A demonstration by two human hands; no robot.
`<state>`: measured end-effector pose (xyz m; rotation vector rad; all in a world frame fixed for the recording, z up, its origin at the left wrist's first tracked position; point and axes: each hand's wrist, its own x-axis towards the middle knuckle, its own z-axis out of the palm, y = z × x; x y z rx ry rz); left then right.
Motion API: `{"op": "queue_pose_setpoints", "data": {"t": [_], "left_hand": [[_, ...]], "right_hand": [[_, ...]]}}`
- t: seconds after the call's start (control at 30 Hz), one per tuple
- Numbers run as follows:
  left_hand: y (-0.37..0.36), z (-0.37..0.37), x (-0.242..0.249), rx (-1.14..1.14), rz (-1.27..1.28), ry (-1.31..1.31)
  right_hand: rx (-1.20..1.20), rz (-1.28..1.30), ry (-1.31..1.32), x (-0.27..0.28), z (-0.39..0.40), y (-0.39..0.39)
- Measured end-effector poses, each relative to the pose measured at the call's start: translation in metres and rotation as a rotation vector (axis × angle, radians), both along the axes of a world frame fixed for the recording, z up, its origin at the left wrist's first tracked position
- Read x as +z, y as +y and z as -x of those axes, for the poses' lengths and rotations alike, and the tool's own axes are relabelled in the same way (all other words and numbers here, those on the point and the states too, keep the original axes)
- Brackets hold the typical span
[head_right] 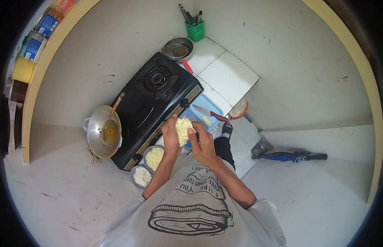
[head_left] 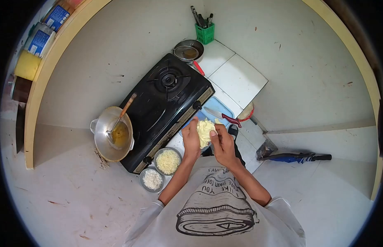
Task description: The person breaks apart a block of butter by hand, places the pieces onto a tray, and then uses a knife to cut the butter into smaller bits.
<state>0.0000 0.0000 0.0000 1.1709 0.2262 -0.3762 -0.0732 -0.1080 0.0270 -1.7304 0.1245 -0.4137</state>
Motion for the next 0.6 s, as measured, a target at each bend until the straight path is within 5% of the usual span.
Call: {"op": "queue_pose_setpoints", "data": {"t": [0.47, 0.6], "left_hand": [[0.005, -0.003, 0.022, -0.042, 0.027, 0.184], [0.005, 0.0, 0.004, -0.004, -0.013, 0.024]], "right_hand": [[0.047, -0.03, 0.029, 0.001, 0.001, 0.002], [0.038, -0.063, 0.08, -0.002, -0.004, -0.001]]}}
